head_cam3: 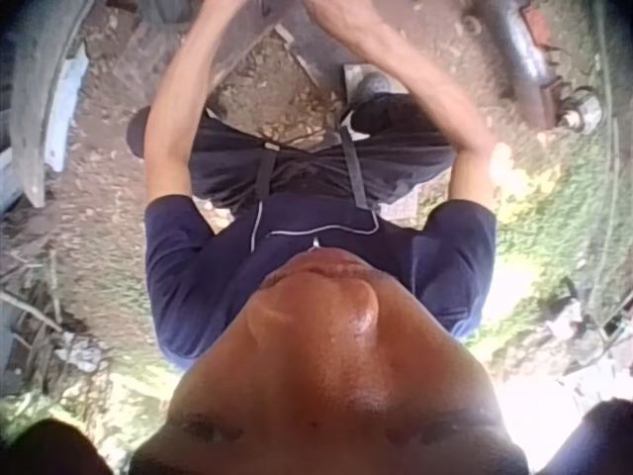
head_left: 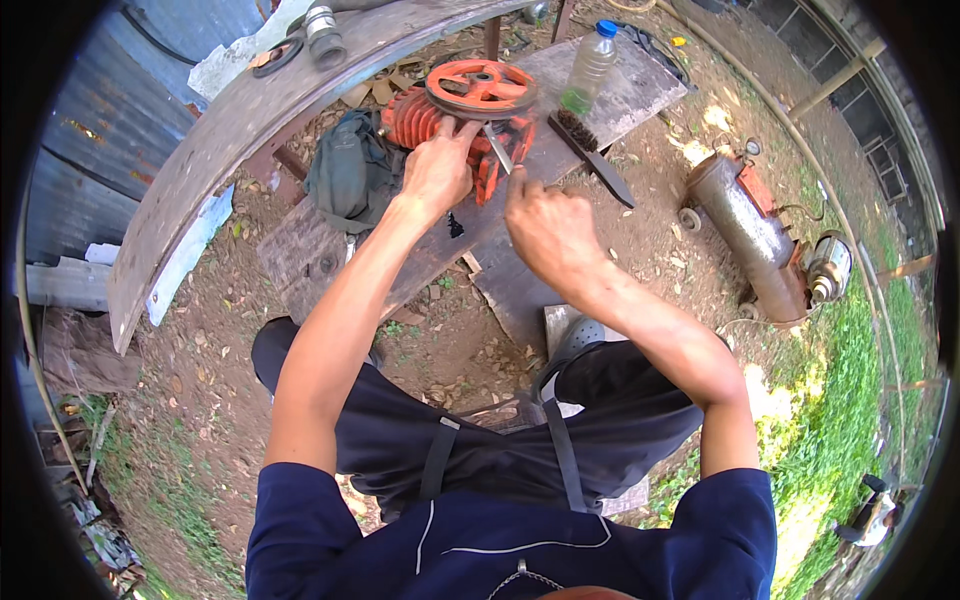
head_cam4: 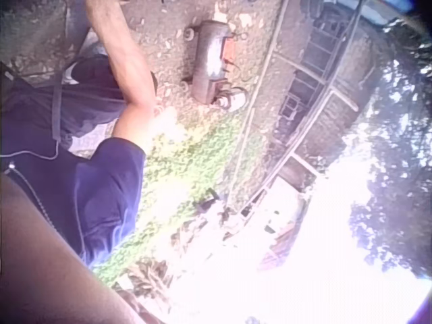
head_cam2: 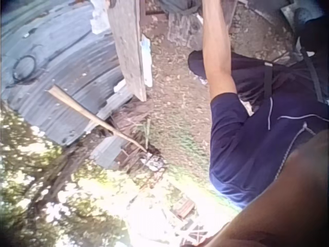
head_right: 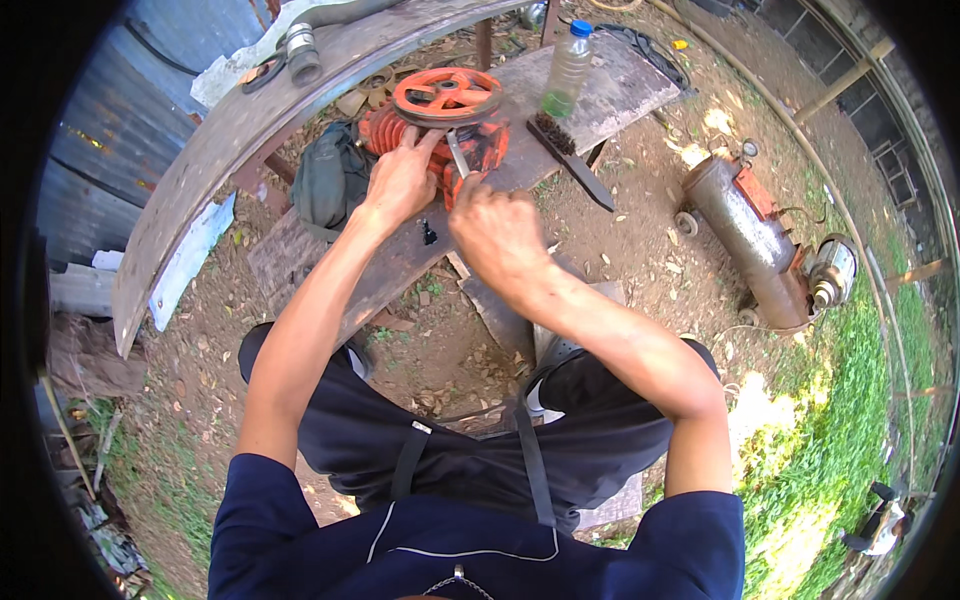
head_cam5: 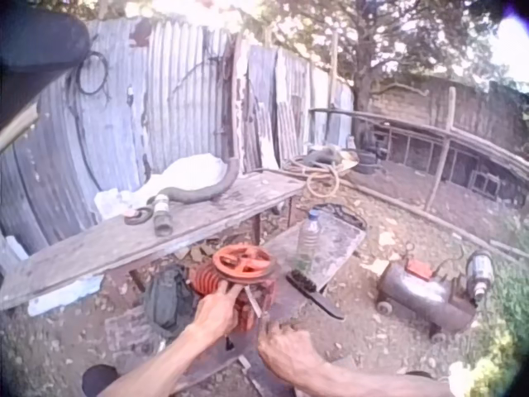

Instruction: The person disassembles and cleans components of a red air compressor pump, using a wrench and a wire brush by hand, while handling small fasteners and a cleaning cloth.

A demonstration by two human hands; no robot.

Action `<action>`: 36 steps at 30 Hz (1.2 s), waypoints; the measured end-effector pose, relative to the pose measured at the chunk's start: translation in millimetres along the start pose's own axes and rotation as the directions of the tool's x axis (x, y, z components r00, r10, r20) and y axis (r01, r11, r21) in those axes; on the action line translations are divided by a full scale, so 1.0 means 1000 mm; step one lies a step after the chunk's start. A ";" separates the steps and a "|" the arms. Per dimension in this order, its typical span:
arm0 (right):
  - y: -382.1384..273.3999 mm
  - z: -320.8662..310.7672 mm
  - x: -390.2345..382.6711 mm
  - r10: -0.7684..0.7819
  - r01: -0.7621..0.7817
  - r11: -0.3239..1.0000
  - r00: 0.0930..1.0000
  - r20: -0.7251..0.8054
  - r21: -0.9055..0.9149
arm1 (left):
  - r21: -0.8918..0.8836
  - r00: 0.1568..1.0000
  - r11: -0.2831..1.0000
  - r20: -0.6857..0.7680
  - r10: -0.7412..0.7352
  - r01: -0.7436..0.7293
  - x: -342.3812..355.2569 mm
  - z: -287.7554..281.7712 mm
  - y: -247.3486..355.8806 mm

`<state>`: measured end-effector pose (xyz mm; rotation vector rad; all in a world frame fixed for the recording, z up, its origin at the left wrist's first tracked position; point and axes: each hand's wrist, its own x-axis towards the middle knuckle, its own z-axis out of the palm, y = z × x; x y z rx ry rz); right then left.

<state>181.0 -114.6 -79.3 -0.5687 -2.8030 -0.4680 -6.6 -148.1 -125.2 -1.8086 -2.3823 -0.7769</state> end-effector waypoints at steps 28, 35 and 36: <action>-0.008 0.018 -0.010 0.016 -0.006 0.980 0.999 0.047 -0.199 | 0.116 0.993 0.992 0.108 0.046 -0.058 0.005 -0.012 -0.001; 0.124 0.111 0.037 0.000 0.000 0.995 1.000 -0.003 -0.101 | 0.075 0.995 0.996 0.097 0.035 -0.043 0.000 -0.013 -0.007; 0.141 0.127 0.049 -0.007 -0.002 0.996 0.994 -0.109 -0.085 | 0.071 0.992 0.996 0.117 0.043 -0.052 0.003 -0.012 -0.002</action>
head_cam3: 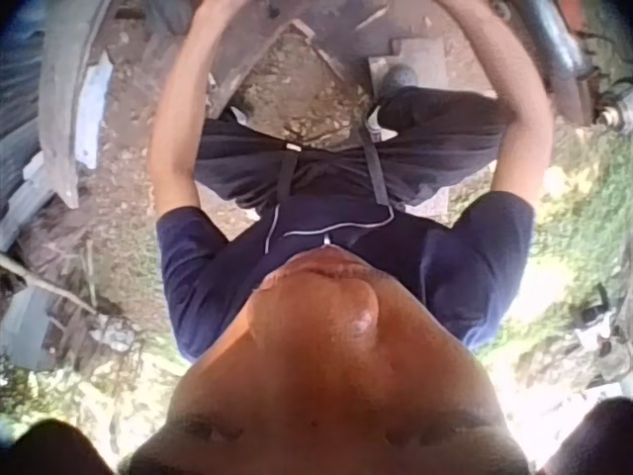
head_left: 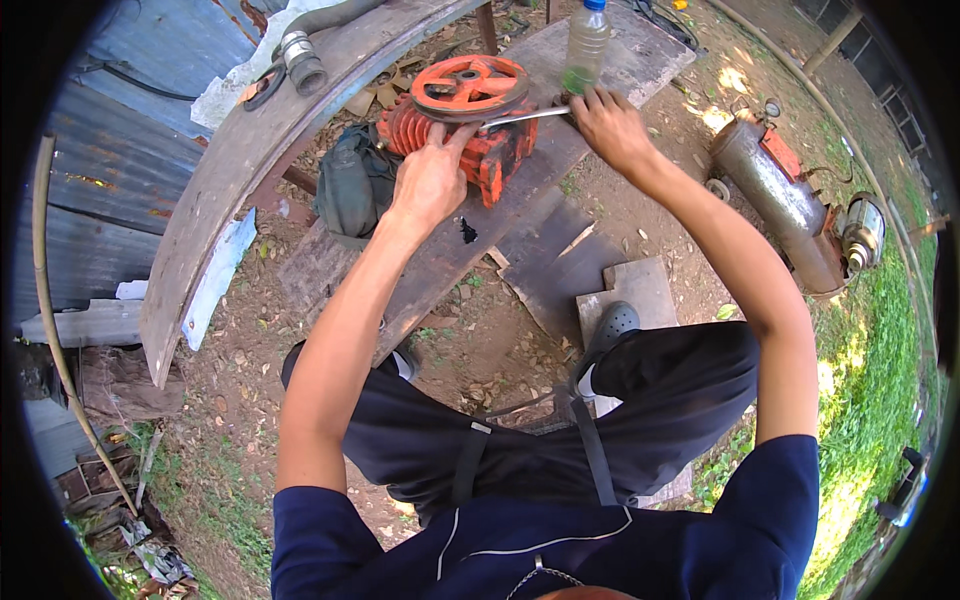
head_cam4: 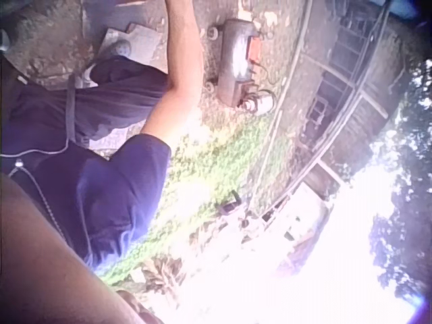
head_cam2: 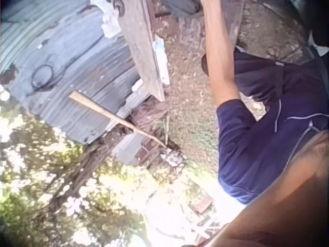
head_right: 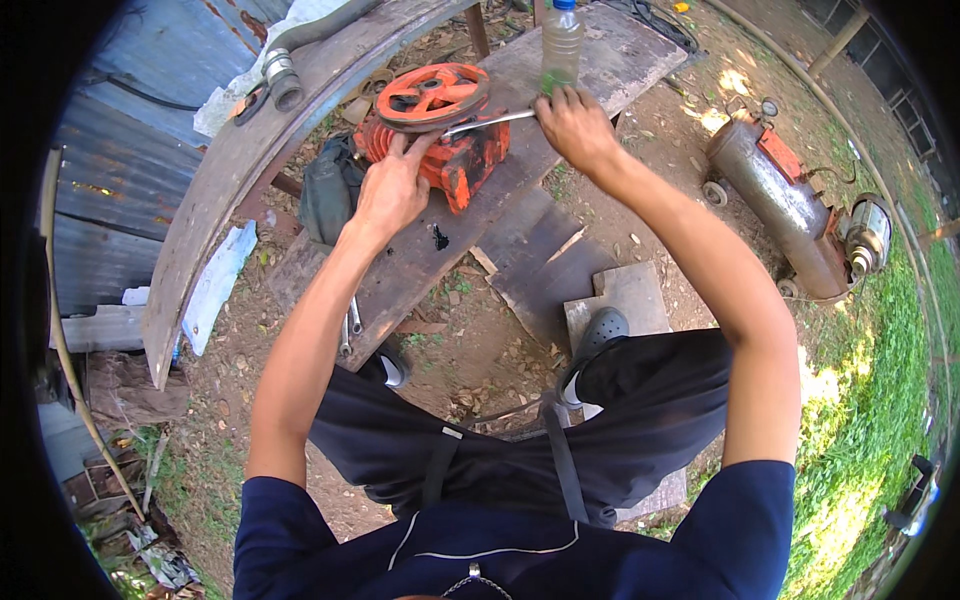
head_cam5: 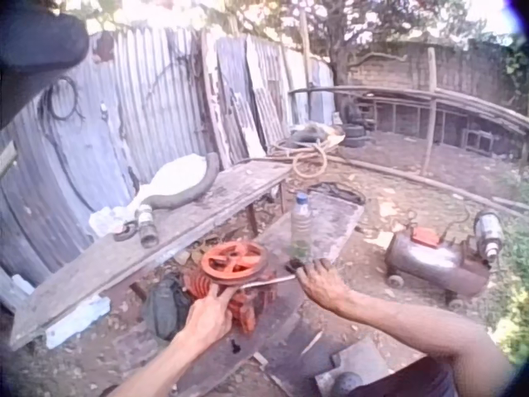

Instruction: The person disassembles and cleans components of a red air compressor pump, using a wrench and a wire brush by hand, while handling small fasteners and a cleaning cloth.

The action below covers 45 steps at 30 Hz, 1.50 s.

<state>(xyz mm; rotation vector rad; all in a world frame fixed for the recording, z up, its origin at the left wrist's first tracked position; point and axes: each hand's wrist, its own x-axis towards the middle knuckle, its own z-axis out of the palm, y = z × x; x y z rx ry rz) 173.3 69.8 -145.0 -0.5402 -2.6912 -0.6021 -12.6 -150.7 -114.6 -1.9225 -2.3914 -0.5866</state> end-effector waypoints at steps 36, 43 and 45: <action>-0.064 -0.079 -0.062 0.210 -0.299 0.936 0.897 0.390 0.185 | -0.059 0.997 0.998 -0.078 0.018 -0.023 -0.009 0.012 -0.005; -0.084 -0.107 -0.063 0.252 -0.388 0.755 0.916 0.313 0.528 | -0.032 1.000 0.999 -0.028 -0.006 0.005 -0.006 0.006 0.000; -0.078 -0.108 -0.062 0.182 -0.349 0.580 0.936 0.301 0.736 | -0.053 0.999 0.999 -0.039 -0.013 0.011 -0.004 0.006 0.000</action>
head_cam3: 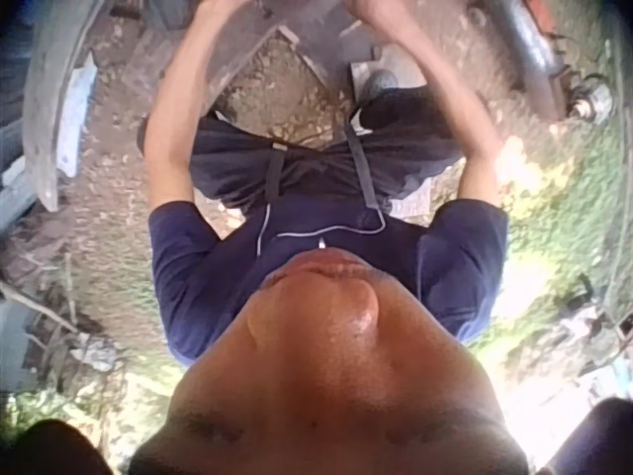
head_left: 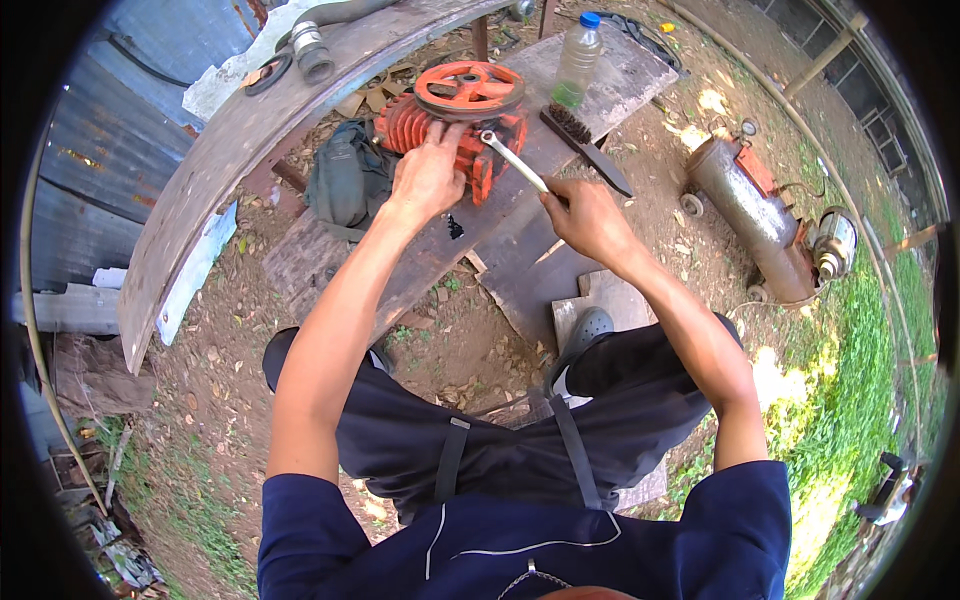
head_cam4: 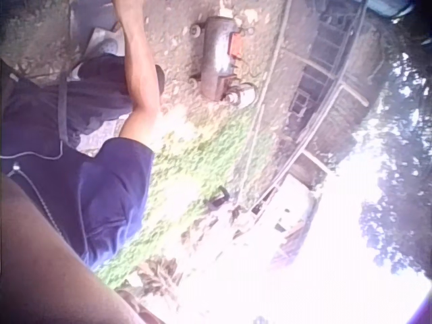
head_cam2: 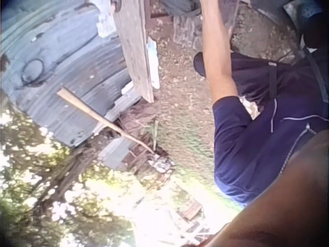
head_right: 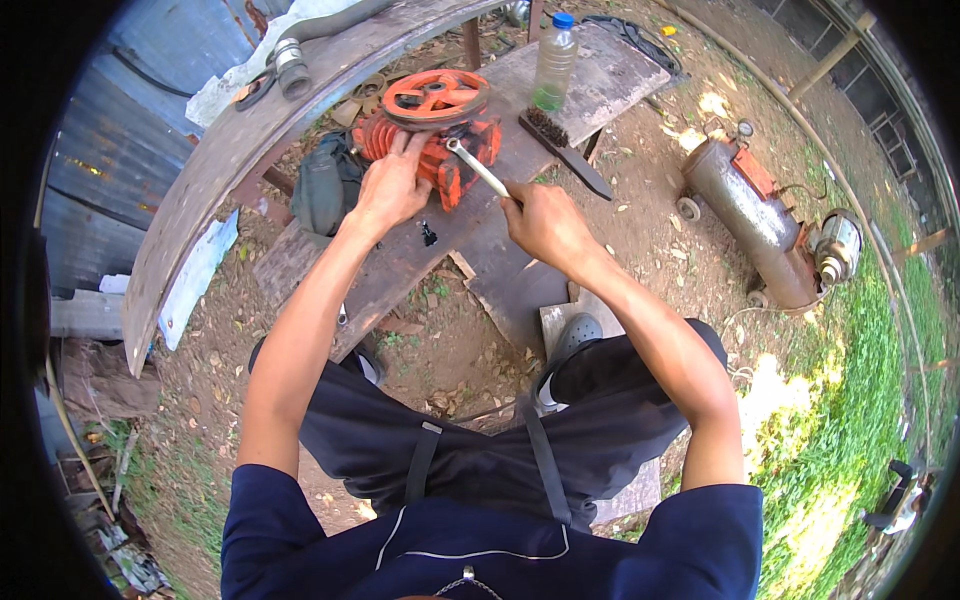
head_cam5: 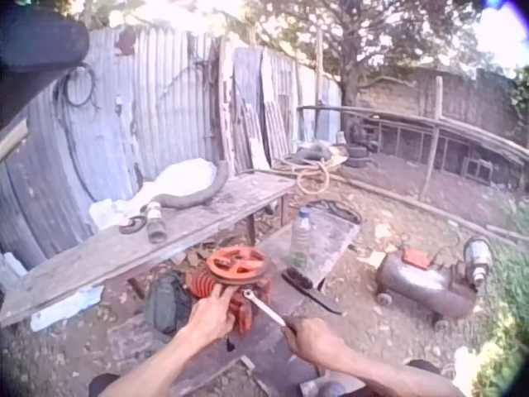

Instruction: The person disassembles and cleans components of a red air compressor pump, using a wrench and a wire brush by hand, while handling small fasteners and a cleaning cloth.

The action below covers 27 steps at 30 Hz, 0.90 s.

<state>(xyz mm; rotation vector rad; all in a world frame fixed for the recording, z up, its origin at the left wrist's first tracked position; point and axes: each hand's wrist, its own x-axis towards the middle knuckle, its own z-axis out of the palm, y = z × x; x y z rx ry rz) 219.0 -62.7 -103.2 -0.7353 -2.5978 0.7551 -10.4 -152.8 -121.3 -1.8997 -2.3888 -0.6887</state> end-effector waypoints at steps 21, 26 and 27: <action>-0.041 0.016 0.027 0.140 -0.138 0.977 0.990 0.005 0.161 | 0.078 0.999 0.997 0.043 -0.003 0.000 0.004 -0.005 0.005; -0.053 0.025 0.031 0.117 -0.128 0.972 0.991 0.066 0.197 | 0.081 0.999 0.996 0.018 0.043 -0.044 0.004 -0.003 0.001; -0.055 0.023 0.032 0.163 -0.195 0.940 0.977 0.134 0.281 | 0.088 0.998 0.995 0.014 0.054 -0.055 0.006 -0.003 0.000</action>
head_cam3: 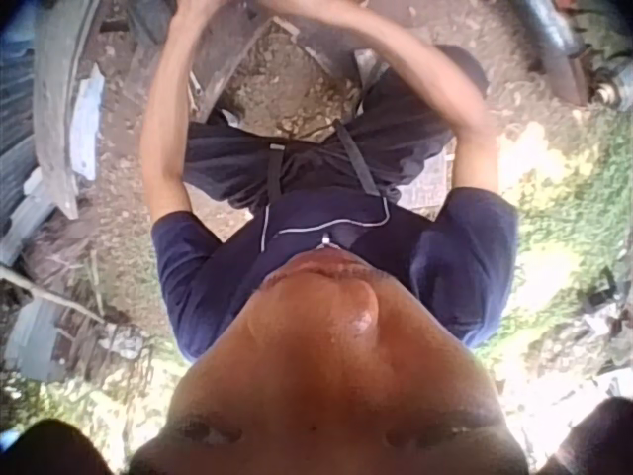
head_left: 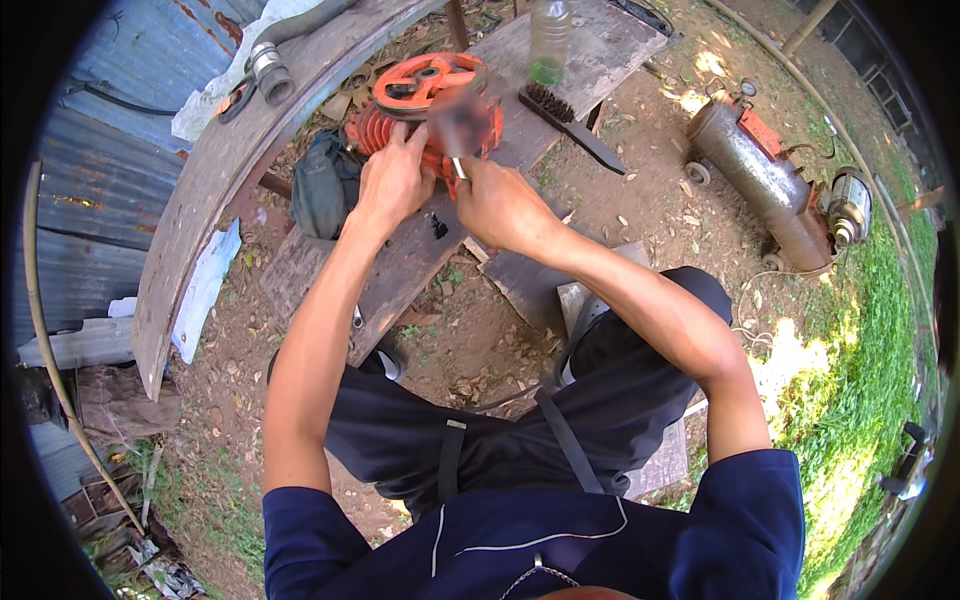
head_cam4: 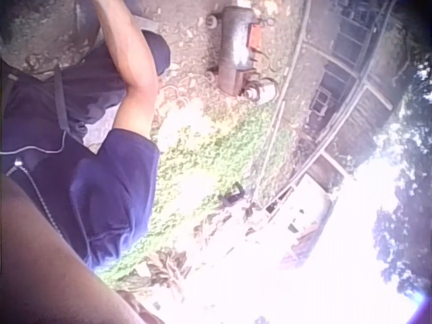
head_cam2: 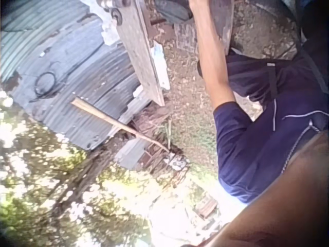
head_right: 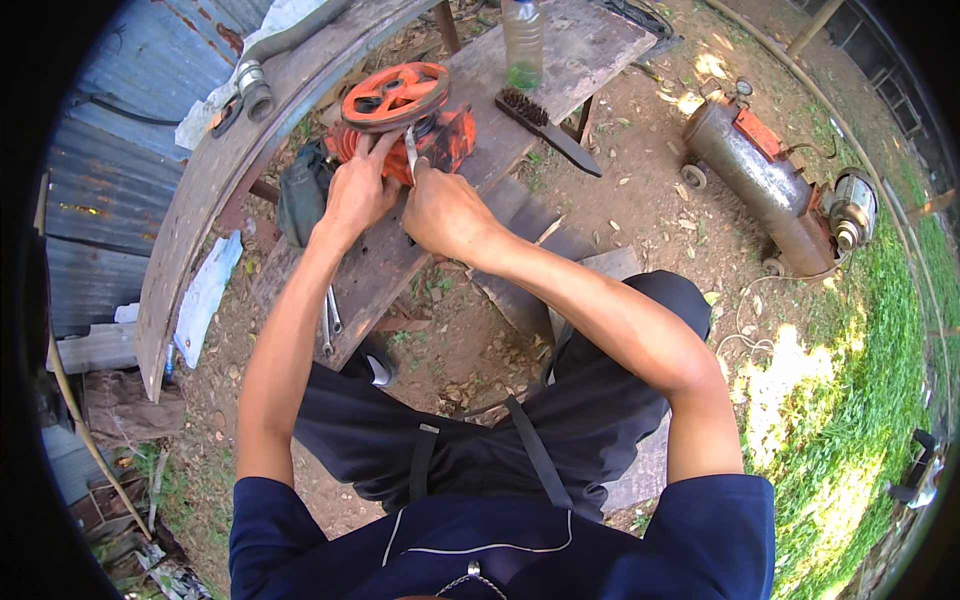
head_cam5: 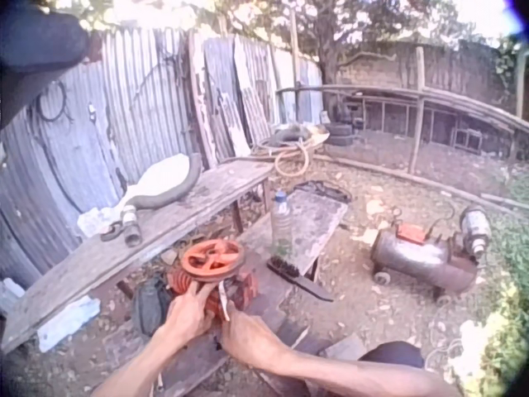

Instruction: The person disassembles and cleans components of a red air compressor pump, using a wrench and a wire brush by hand, while handling small fasteners and a cleaning cloth.

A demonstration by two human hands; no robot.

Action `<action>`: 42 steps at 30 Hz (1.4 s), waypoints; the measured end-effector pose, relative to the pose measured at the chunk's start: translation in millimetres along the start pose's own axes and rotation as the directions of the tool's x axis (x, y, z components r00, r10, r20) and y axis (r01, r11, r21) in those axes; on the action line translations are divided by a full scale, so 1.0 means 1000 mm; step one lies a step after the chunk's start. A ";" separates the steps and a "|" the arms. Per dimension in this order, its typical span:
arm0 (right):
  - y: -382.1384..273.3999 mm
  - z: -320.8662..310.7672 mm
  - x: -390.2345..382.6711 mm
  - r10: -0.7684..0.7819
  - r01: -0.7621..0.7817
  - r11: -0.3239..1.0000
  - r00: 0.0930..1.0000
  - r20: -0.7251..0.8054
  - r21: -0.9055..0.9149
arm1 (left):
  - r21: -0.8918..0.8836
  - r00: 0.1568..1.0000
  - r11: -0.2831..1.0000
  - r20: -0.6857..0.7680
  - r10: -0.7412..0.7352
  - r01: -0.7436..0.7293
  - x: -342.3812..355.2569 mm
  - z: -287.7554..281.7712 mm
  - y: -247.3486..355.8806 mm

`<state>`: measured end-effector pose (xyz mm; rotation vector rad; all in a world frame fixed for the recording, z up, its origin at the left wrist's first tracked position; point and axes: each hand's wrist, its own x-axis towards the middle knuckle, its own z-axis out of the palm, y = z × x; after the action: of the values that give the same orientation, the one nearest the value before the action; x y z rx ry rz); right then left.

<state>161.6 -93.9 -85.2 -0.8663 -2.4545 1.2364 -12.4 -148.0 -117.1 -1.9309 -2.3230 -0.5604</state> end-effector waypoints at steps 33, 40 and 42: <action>-0.014 0.020 0.007 0.152 -0.386 0.458 0.921 0.358 0.801 | 0.039 0.999 0.999 0.050 -0.007 0.005 0.005 -0.004 0.000; 0.037 -0.054 0.008 0.389 -0.491 0.674 0.871 0.299 0.553 | 0.066 0.999 0.998 -0.028 -0.017 0.018 -0.001 0.000 0.002; 0.055 -0.079 0.025 0.376 -0.445 0.797 0.895 0.241 0.408 | 0.058 0.999 0.998 -0.040 -0.014 0.016 -0.001 0.002 0.001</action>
<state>200.6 -2.3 -82.5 -1.2379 -1.9765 1.9930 -11.4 -148.1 -118.8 -1.8615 -2.3053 -0.5212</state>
